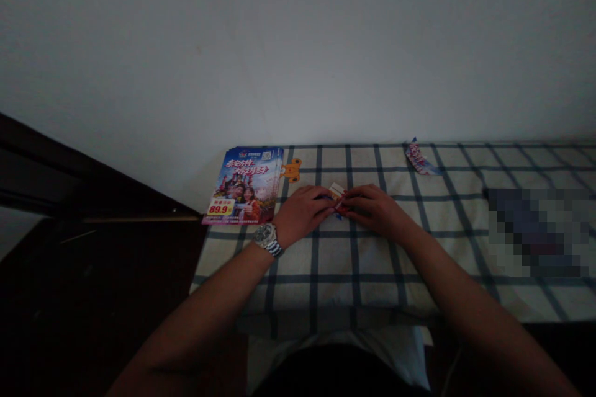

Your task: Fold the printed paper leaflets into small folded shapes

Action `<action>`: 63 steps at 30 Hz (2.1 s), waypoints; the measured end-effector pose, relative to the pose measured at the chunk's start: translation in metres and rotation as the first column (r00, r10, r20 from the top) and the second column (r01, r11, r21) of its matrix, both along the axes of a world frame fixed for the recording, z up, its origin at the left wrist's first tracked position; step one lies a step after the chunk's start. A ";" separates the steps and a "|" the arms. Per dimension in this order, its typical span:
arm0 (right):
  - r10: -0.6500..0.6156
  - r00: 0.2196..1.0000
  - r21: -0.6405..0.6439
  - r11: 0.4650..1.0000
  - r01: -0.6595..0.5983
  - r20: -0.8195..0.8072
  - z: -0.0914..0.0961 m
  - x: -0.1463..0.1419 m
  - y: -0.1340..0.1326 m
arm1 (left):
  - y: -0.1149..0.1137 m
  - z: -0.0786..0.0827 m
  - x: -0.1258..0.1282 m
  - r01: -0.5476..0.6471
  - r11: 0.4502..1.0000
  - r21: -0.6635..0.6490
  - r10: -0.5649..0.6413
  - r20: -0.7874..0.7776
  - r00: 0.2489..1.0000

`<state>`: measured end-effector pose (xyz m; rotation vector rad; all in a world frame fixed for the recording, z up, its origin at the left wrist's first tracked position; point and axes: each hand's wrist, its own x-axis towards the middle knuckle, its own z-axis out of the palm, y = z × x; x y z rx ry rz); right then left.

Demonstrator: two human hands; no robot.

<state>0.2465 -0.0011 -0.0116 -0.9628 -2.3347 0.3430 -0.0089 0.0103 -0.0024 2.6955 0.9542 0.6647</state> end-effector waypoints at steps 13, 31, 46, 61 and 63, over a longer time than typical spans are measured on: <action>-0.003 0.999 -0.006 1.000 0.003 0.040 0.003 -0.001 0.000 | -0.001 0.003 -0.001 -0.068 0.998 -0.008 0.068 -0.051 0.996; -0.099 0.992 -0.155 0.982 0.110 0.082 0.008 -0.008 -0.006 | -0.002 0.004 0.001 -0.131 0.985 -0.108 0.127 -0.052 0.991; -0.217 0.976 -0.194 0.957 0.215 0.011 0.003 -0.015 -0.002 | -0.004 0.000 0.010 -0.268 0.945 -0.186 0.275 0.012 0.961; -0.284 0.958 -0.164 0.947 0.275 -0.033 0.001 -0.020 0.001 | -0.003 -0.001 0.015 -0.322 0.933 -0.162 0.327 0.007 0.945; -0.276 0.961 -0.149 0.951 0.270 -0.022 0.001 -0.020 0.001 | -0.004 0.000 0.016 -0.325 0.931 -0.165 0.331 0.011 0.944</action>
